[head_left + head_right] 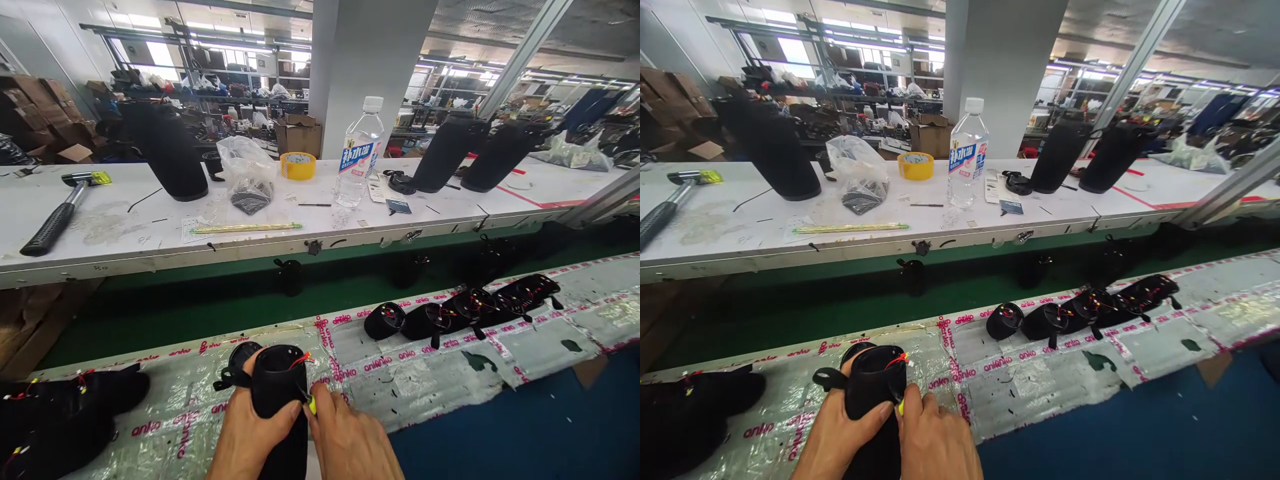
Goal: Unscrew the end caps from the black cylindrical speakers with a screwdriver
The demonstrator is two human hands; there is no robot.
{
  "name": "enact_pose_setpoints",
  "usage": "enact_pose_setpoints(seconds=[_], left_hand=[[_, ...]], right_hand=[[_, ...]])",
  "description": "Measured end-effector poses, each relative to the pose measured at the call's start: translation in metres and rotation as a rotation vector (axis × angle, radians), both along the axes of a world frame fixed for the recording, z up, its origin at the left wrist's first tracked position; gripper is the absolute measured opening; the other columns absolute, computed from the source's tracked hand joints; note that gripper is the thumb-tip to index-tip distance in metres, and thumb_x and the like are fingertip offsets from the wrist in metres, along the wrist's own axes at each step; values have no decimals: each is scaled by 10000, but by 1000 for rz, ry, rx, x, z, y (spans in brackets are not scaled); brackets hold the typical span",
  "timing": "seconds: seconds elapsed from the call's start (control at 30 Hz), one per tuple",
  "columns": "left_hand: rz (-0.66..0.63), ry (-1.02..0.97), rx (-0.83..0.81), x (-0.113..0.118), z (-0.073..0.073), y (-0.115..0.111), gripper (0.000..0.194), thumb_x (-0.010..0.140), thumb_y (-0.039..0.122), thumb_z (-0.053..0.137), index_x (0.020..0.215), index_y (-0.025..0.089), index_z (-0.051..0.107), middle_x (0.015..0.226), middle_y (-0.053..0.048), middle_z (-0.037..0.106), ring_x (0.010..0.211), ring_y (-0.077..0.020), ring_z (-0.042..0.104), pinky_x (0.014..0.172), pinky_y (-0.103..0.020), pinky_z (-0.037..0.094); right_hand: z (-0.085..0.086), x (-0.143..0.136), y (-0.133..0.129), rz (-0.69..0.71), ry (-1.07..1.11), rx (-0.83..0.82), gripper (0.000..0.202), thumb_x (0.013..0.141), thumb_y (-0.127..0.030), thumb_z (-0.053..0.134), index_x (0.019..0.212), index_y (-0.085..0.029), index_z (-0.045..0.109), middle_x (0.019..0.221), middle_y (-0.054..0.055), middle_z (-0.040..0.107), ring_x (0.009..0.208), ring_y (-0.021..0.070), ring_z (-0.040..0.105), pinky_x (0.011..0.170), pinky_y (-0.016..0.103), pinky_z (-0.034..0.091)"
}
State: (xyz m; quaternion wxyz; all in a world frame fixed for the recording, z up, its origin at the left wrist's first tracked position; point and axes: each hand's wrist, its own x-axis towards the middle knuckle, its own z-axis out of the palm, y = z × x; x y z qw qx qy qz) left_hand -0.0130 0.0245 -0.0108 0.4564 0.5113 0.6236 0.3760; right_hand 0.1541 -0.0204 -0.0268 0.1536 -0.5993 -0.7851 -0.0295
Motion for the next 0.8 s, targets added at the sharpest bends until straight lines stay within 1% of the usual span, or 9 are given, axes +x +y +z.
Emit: enact_pose_setpoints(seconds=[0.1,0.2,0.3,0.4,0.53,0.6,0.67,0.73,0.8], left_hand=[[-5,-9,-28,2,2,-3,582,637,340,830,1185,211,681,1107,-82,772,1074,-392,690,1017,-481,507],[76,-174,-62,3,0,-6,537,607,409,884,1071,213,698,1031,-74,787,1007,-370,706,955,-449,535],[261,-449,-250,-5,-4,-5,394,650,492,887,842,215,684,771,-12,755,764,-280,721,699,-354,588],[370,-611,-395,-21,-8,-1,372,677,485,892,827,202,703,675,20,728,636,-205,687,559,-267,551],[217,-946,-620,-27,-10,-4,477,670,518,885,941,138,789,818,-91,822,712,-242,741,678,-318,599],[127,-1134,-650,-19,-10,-7,559,697,568,832,1026,117,803,921,-140,838,796,-289,765,778,-376,609],[71,-1241,-605,-9,-11,-9,651,723,609,776,1181,147,769,1041,-147,832,914,-350,771,879,-452,597],[91,-1201,-640,-2,-11,-9,747,760,654,730,1338,184,680,1137,-147,811,1035,-399,752,954,-508,572],[185,-1014,-626,1,-11,-7,815,789,662,728,1444,203,576,1232,-142,779,1177,-397,702,1007,-476,552]], right_hand=[[-2,-3,1,8,3,-5,77,1043,-259,544,978,-247,505,615,-36,641,413,168,632,393,262,332],[5,-7,1,13,37,-41,47,1031,-218,500,1011,-256,518,667,-27,673,456,187,658,415,287,370],[14,-3,-4,-9,272,56,210,1101,-296,331,1117,-253,536,799,8,730,603,186,727,509,284,465],[13,12,-11,-110,479,77,329,1116,-469,304,1172,-282,570,819,-5,752,650,183,741,574,266,523],[-8,18,-13,-185,581,-232,318,953,-479,650,1225,-315,625,870,-14,765,763,218,758,624,274,576],[-22,10,-13,-209,687,-411,542,780,-328,824,1280,-295,617,963,5,775,857,241,768,690,297,595],[-34,-2,-14,-237,852,-528,747,669,-192,873,1353,-261,581,1034,24,781,919,253,772,742,308,603],[-40,-11,-15,-257,975,-548,803,652,-144,862,1387,-229,553,1096,52,780,963,263,770,791,326,608],[-41,-15,-15,-288,934,-471,800,649,-168,863,1383,-217,550,1123,90,774,979,295,768,793,364,617]])
